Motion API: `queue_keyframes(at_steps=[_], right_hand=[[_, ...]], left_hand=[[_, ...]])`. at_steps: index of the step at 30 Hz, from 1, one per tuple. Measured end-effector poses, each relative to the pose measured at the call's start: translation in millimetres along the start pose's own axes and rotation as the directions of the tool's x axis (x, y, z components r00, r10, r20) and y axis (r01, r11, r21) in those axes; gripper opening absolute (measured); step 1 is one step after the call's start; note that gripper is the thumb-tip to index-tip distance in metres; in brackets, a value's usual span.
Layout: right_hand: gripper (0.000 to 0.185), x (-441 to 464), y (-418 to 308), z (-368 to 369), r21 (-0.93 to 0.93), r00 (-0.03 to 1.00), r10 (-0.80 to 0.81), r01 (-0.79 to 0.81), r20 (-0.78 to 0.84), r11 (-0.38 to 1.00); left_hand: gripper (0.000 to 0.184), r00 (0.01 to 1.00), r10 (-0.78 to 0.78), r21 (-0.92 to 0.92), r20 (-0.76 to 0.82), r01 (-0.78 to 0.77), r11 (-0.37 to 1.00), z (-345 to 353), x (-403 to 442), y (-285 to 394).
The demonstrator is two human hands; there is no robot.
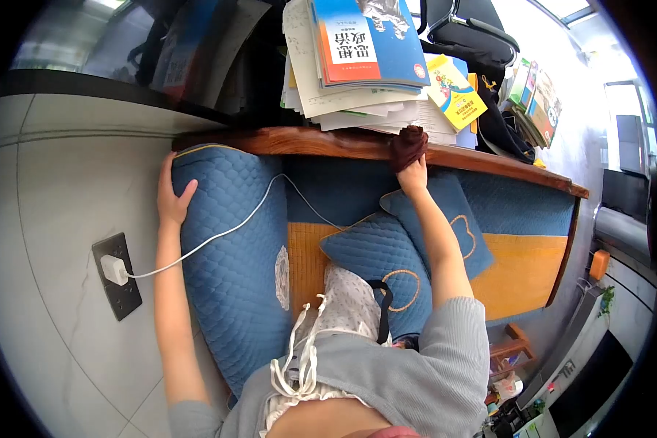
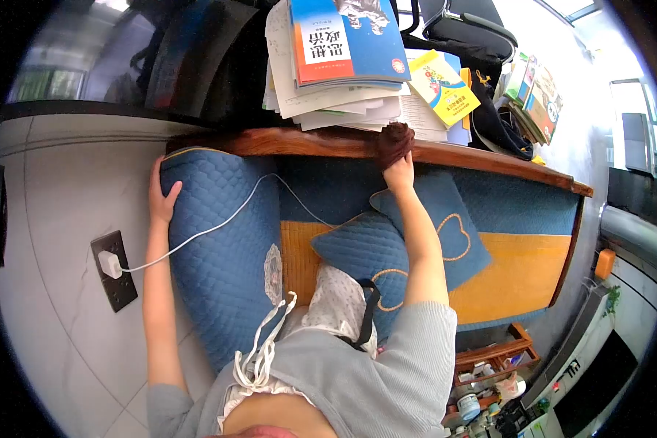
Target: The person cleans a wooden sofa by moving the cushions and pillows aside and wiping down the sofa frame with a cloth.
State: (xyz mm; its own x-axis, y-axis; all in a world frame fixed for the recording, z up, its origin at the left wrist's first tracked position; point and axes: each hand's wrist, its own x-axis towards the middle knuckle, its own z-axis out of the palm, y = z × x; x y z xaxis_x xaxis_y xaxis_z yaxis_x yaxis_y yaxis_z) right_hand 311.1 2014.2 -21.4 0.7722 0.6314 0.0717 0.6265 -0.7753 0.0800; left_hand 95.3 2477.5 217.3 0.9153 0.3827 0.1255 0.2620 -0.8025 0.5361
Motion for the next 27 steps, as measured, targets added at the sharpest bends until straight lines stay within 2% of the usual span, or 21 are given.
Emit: queue_keyframes(at_steps=[5, 8, 9, 12, 14, 15, 16, 18, 20, 21, 24, 26, 27], right_hand=[[0.052, 14, 3, -13, 0.07, 0.996, -0.026, 0.02, 0.083, 0.997], [0.051, 19, 3, -17, 0.154, 0.999, -0.023, 0.019, 0.024, 0.988], [0.053, 27, -6, -46, 0.059, 0.993, 0.077, -0.082, 0.088, 0.995], [0.054, 27, 8, -19, 0.046, 0.982, -0.033, 0.025, 0.188, 0.999], [0.051, 25, 11, -20, 0.222, 0.996, -0.089, 0.08, 0.032, 0.972], [0.045, 31, 3, -33, 0.251, 0.999, -0.007, 0.015, -0.031, 0.968], [0.04, 34, -2, -52, 0.302, 0.998, 0.06, -0.057, 0.002, 0.952], [0.036, 27, 4, -23, 0.181, 0.977, -0.007, 0.047, -0.213, 0.982], [0.035, 29, 1, -35, 0.252, 0.991, 0.029, 0.005, -0.132, 0.968], [0.034, 27, 4, -27, 0.189, 0.983, -0.012, 0.048, -0.186, 0.981], [0.039, 27, 3, -19, 0.189, 0.975, -0.001, 0.044, -0.224, 0.981], [0.047, 23, 9, 8, 0.126, 0.989, -0.036, 0.054, -0.141, 0.991], [0.052, 18, 10, -4, 0.077, 0.997, -0.071, 0.074, -0.039, 0.994]], left_hand=[[0.068, 1.0, 0.016, 0.035, -0.005, -0.016, 0.999, -4, 3, 6], [0.069, 0.999, 0.03, 0.061, -0.018, -0.029, 0.998, -3, 2, 1], [0.068, 0.999, 0.029, 0.078, -0.026, -0.027, 0.997, -1, 1, -3], [0.066, 0.999, -0.033, -0.008, -0.039, 0.033, 0.999, 1, -2, 2], [0.065, 1.0, -0.002, 0.053, -0.027, 0.004, 0.999, 0, -1, -1], [0.065, 0.999, 0.021, 0.065, -0.039, -0.018, 0.998, 3, 0, -11], [0.065, 0.999, 0.027, 0.051, -0.047, -0.024, 0.998, 5, 0, -17], [0.065, 0.999, 0.014, -0.004, -0.049, -0.014, 1.0, 6, 1, -19], [0.064, 0.997, 0.059, -0.024, -0.057, -0.06, 0.998, 8, 3, -26], [0.063, 0.995, 0.092, -0.034, -0.048, -0.093, 0.995, 8, 4, -28], [0.06, 0.994, 0.101, -0.088, -0.041, -0.105, 0.991, 9, 9, -47], [0.059, 0.99, 0.133, -0.082, -0.041, -0.136, 0.987, 4, 14, -58], [0.058, 0.987, 0.152, -0.079, -0.054, -0.156, 0.985, 7, 15, -59]])
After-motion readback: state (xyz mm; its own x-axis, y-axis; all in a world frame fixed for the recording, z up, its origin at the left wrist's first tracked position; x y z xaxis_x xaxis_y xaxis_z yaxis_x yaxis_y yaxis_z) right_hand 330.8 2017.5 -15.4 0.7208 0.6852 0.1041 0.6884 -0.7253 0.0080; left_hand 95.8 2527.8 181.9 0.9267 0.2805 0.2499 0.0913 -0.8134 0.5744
